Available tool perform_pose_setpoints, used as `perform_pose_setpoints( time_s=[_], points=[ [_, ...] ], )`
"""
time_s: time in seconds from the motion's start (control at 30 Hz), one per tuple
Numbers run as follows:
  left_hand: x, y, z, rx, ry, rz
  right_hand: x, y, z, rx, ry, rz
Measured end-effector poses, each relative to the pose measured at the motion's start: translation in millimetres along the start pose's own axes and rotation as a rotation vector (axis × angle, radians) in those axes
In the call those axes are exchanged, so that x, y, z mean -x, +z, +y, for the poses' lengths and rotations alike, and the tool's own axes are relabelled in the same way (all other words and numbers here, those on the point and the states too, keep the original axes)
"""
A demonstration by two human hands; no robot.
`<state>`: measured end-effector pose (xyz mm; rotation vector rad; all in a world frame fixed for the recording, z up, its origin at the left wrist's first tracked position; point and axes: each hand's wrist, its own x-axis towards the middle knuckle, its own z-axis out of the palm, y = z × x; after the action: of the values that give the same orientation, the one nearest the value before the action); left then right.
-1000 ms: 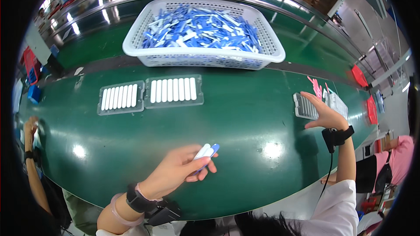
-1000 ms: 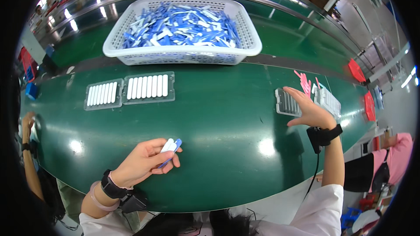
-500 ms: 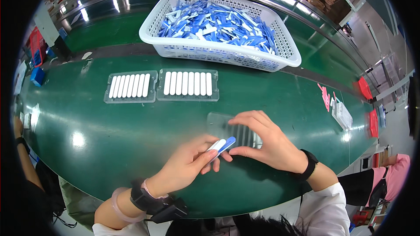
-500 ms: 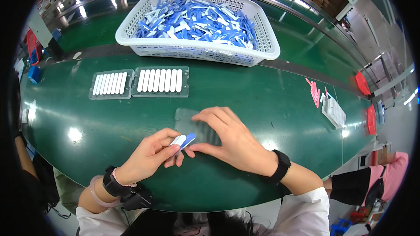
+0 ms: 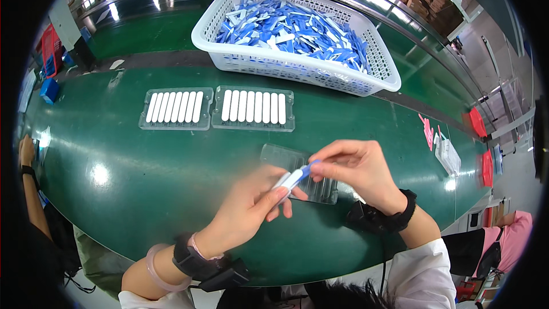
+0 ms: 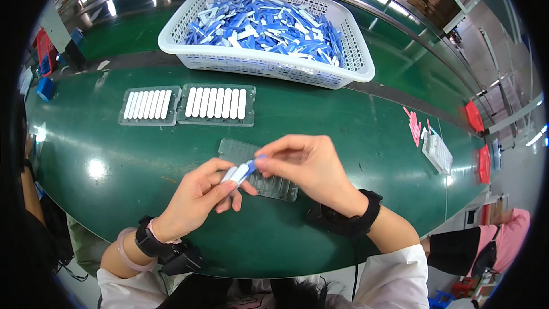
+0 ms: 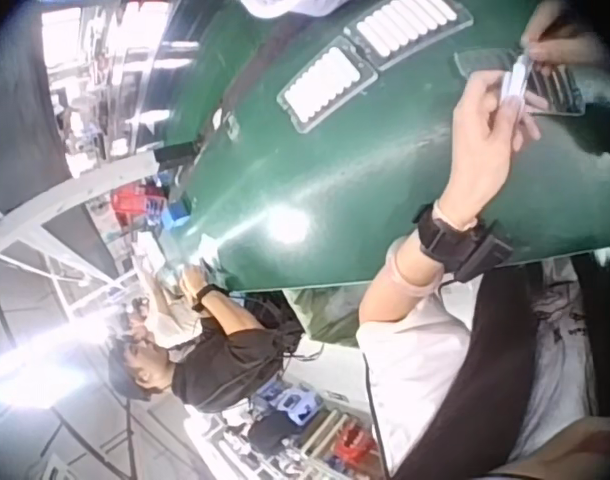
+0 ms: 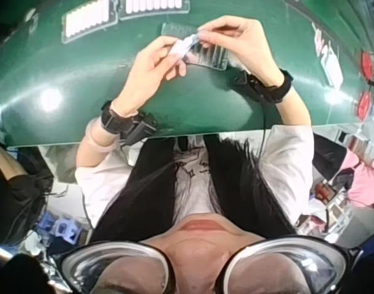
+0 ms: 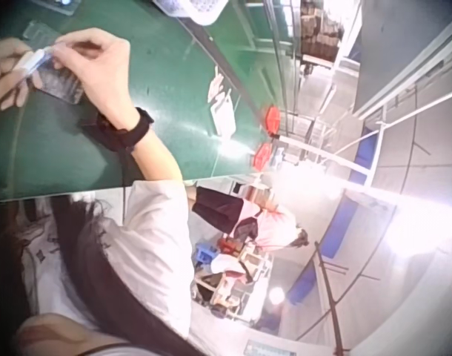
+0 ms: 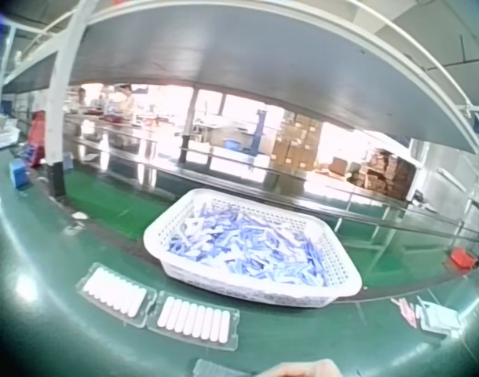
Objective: Assembling and organizing small plastic components into clear trays on an industrial assembly line.
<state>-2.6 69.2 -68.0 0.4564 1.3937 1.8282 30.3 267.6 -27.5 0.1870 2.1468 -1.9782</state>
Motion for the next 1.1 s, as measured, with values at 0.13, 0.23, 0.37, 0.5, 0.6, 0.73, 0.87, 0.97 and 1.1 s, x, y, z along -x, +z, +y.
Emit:
perform_pose_setpoints(
  time_s=[0.13,0.23,0.37,0.5,0.6,0.73,0.87,0.97,1.1],
  points=[
    [-2,-4,1,0.025,0.057,0.237,-13,-6,-3,-0.069,-0.117,0.128],
    [-5,-11,4,0.141,0.111,0.359,-20,9,-2,0.795,-0.769,0.174],
    [-7,-12,8,0.238,0.184,0.454,-10,40,3,1.318,-0.722,-0.077],
    [-6,-14,5,0.297,0.213,0.474,4,56,20,1.529,-0.881,-0.013],
    [-4,-14,6,0.284,0.206,0.43,19,56,20,1.587,-0.89,-0.096],
    [-4,-11,10,0.206,0.174,0.31,25,41,20,1.379,-0.895,-0.167],
    [-3,-9,8,0.068,0.115,0.231,12,33,-3,0.568,-0.461,0.074],
    [-2,-5,5,-0.009,0.076,0.145,-7,29,-10,0.174,-0.305,0.071],
    [-2,-1,6,-0.014,0.055,0.05,-12,28,-12,0.097,-0.149,0.004]
  ],
)
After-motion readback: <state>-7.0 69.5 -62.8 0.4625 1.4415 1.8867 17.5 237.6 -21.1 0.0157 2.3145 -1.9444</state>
